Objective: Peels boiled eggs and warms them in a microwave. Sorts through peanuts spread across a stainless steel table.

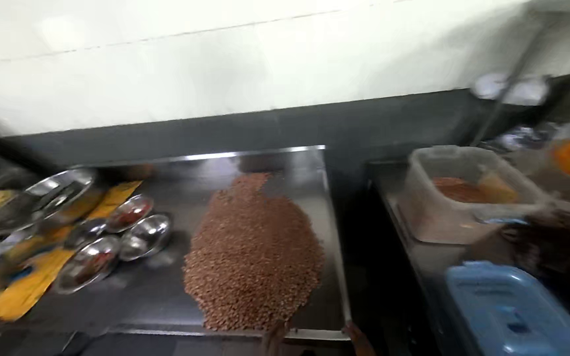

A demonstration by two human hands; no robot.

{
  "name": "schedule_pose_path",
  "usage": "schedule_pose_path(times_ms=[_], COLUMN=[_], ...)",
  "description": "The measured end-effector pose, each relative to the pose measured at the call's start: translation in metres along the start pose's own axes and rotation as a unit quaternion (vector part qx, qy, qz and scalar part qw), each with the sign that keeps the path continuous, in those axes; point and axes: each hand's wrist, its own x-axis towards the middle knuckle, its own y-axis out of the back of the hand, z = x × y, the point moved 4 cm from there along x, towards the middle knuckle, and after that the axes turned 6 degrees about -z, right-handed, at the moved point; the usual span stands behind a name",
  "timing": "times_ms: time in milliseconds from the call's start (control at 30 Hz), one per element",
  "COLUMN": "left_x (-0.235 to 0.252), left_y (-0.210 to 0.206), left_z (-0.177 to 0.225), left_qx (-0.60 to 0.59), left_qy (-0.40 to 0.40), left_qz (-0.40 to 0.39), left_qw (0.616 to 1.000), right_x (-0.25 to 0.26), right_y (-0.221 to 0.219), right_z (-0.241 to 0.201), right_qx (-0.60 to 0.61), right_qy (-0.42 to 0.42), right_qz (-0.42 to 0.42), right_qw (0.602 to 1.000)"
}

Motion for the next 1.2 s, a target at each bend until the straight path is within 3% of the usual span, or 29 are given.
schedule_pose_path(times_ms=[100,200,267,400,533,700,833,1100,1200], left_x=[-0.013,-0.017,-0.008,0.016,0.031,0.074,0.116,0.2,0.21], left_y=[0.041,0.059,0.056,0.033,0.02,0.016,0.012,0.047,0.066], left_z=[-0.062,-0.096,-0.094,-0.072,-0.067,-0.045,-0.038,-0.036,-0.027], left_qx=[0.048,0.082,0.102,0.11,0.104,0.089,0.091,0.049,0.046], left_qy=[0.06,0.095,0.148,0.222,0.229,0.303,0.298,0.261,0.246], left_qz=[0.113,0.149,0.086,-0.118,-0.164,-0.237,-0.201,-0.042,0.001], left_qw=[0.991,0.981,0.98,0.962,0.954,0.919,0.929,0.963,0.968], right_x=[0.049,0.086,0.1,0.104,0.109,0.133,0.163,0.261,0.276], right_y=[-0.043,-0.072,-0.078,-0.087,-0.101,-0.114,-0.117,-0.09,-0.069], right_z=[-0.018,-0.022,-0.028,-0.03,-0.021,-0.04,-0.048,-0.087,-0.105], right_qx=[-0.055,-0.116,-0.136,-0.14,-0.154,-0.184,-0.178,-0.184,-0.187], right_qy=[0.016,-0.071,-0.126,-0.201,-0.162,-0.136,-0.088,-0.038,0.038], right_qz=[-0.059,-0.062,-0.062,-0.132,-0.16,-0.19,-0.188,-0.203,-0.216], right_qw=[0.997,0.989,0.981,0.96,0.961,0.955,0.962,0.961,0.958])
